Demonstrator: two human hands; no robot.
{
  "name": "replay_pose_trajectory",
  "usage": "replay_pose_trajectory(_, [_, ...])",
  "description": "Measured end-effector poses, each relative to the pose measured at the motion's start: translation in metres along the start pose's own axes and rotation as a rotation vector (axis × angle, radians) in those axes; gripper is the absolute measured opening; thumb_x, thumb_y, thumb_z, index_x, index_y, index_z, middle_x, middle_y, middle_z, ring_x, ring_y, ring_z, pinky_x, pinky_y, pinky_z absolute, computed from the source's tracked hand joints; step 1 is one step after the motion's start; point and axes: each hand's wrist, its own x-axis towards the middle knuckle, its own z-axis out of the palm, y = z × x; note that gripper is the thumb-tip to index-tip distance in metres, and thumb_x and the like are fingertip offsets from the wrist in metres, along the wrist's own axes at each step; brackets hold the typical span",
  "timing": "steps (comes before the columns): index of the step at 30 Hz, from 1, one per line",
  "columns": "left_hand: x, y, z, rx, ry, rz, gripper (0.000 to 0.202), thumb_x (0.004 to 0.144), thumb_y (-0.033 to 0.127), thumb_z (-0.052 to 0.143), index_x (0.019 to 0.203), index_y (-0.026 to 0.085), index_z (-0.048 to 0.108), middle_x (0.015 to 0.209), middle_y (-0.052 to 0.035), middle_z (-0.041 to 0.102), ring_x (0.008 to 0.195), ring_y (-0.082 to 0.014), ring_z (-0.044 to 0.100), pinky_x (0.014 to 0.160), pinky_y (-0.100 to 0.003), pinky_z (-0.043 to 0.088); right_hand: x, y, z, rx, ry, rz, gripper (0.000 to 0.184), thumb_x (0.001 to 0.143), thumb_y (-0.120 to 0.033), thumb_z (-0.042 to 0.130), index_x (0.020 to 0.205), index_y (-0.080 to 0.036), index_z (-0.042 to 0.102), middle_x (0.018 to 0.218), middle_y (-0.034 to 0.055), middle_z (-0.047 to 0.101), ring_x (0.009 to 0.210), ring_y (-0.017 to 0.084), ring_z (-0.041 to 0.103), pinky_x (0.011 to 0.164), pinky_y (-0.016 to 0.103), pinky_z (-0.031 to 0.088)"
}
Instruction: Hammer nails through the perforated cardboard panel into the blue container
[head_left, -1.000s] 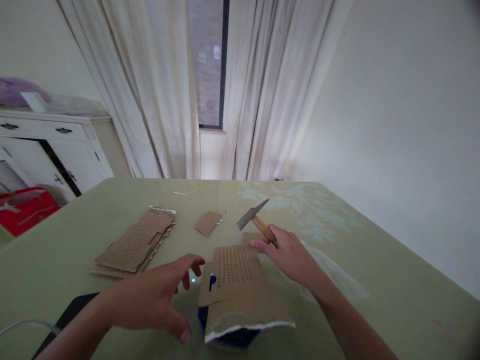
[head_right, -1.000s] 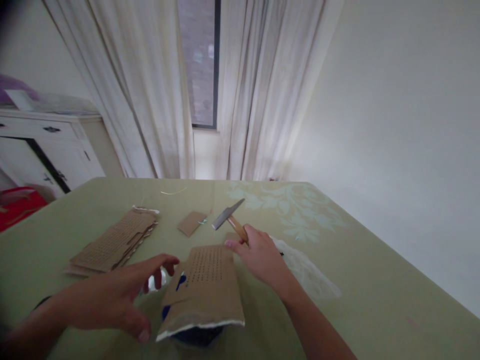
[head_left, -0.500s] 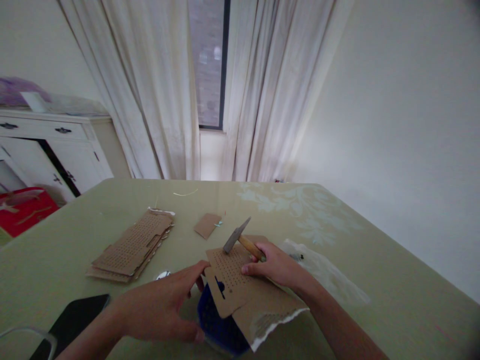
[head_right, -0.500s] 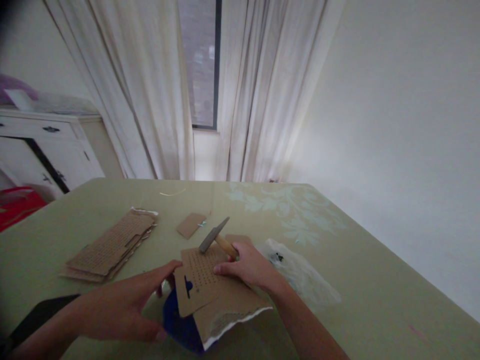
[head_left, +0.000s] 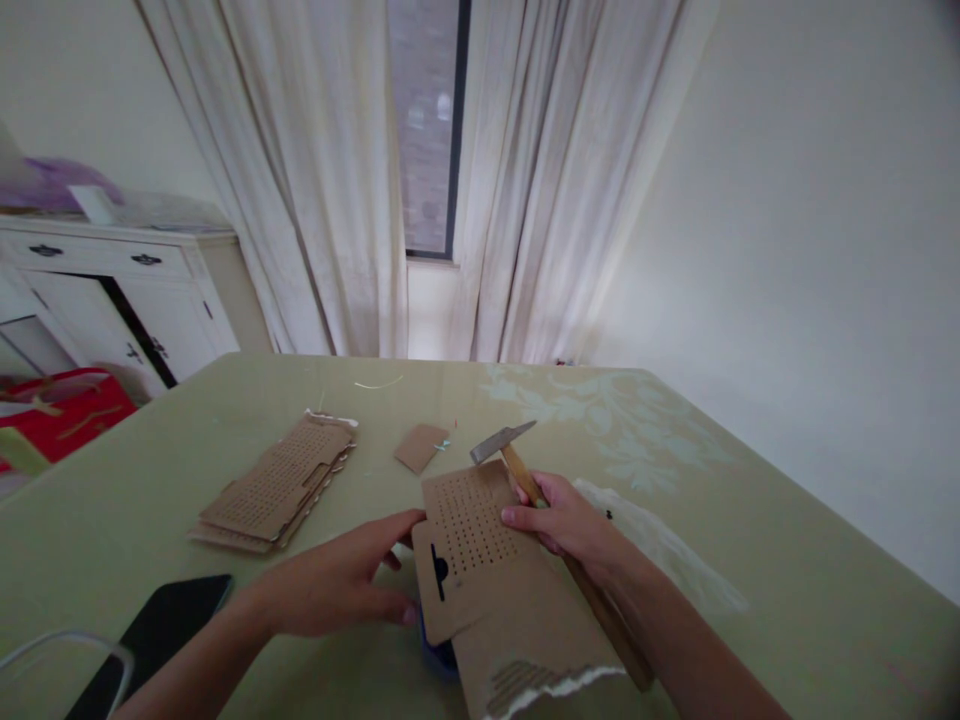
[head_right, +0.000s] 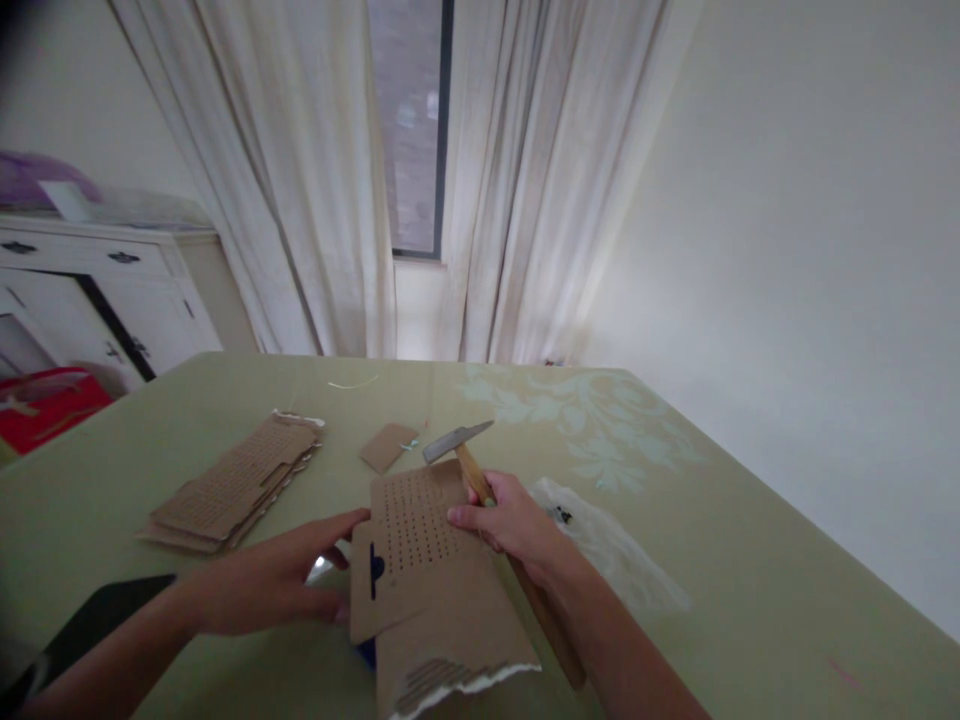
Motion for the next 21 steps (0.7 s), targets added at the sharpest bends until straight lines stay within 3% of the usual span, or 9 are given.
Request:
replay_pose_trajectory(2, [0.001,0.005,0.002,-0.036,-0.010,0.005,0.083,0.085,0.026,0.085,0.161,0.035,0.056,0.162,-0.0042,0.065,0.140,-0.0300,0.064,0.116,-0.042,0.052,0.000,0.002,0.002,0.025,-0.011,0.017,0.054,0.074,-0.056,0.086,0.085,-0.028,0.041,0.063,-0.0119,0.045,0.050,0.009,0.036,0.049,0.024,0.022])
replay_pose_trajectory(5, [0.003,0.010,0.005,-0.053,-0.023,0.045,0.067,0.090,0.027,0.081,0.154,0.033,0.064,0.155,-0.0036,0.070,0.137,-0.0287,0.066,0.114,-0.040,0.053,0.000,0.003,0.004,0.038,-0.021,0.032,0.055,0.071,-0.053,0.090,0.087,-0.028,0.043,0.066,-0.0105,0.054,0.048,0.008,0.043,0.045,0.021,0.024])
replay_pose_trajectory(10, [0.004,0.016,0.005,-0.066,-0.010,0.083,0.065,0.090,0.023,0.079,0.153,0.033,0.065,0.158,-0.0034,0.068,0.140,-0.0282,0.065,0.118,-0.039,0.051,-0.001,-0.001,0.005,0.001,-0.051,0.015,0.051,0.066,-0.043,0.094,0.086,-0.025,0.050,0.070,-0.0085,0.062,0.048,0.009,0.053,0.043,0.021,0.030])
replay_pose_trajectory(14, [0.006,0.022,0.005,-0.061,-0.003,0.111,0.058,0.095,0.025,0.074,0.152,0.033,0.066,0.157,-0.0031,0.068,0.141,-0.0276,0.064,0.120,-0.038,0.049,-0.002,-0.001,0.007,-0.041,-0.056,-0.023,0.048,0.066,-0.041,0.094,0.085,-0.024,0.054,0.073,-0.0079,0.061,0.052,0.010,0.054,0.044,0.022,0.037])
replay_pose_trajectory(18, [0.003,0.017,0.002,0.129,0.070,0.026,0.049,0.093,0.030,0.072,0.142,0.031,0.071,0.141,-0.0036,0.077,0.124,-0.0264,0.072,0.105,-0.033,0.056,-0.001,0.001,0.008,-0.093,-0.017,-0.049,0.046,0.066,-0.039,0.094,0.083,-0.024,0.054,0.074,-0.0085,0.055,0.055,0.010,0.048,0.044,0.022,0.036])
replay_pose_trajectory(21, [-0.008,0.003,-0.011,0.309,0.165,-0.098,0.047,0.091,0.037,0.072,0.137,0.025,0.071,0.125,-0.0068,0.080,0.108,-0.0275,0.075,0.095,-0.036,0.057,0.000,0.000,0.004,-0.136,-0.002,-0.060,0.043,0.069,-0.039,0.092,0.082,-0.025,0.054,0.070,-0.0094,0.052,0.052,0.010,0.042,0.043,0.023,0.031])
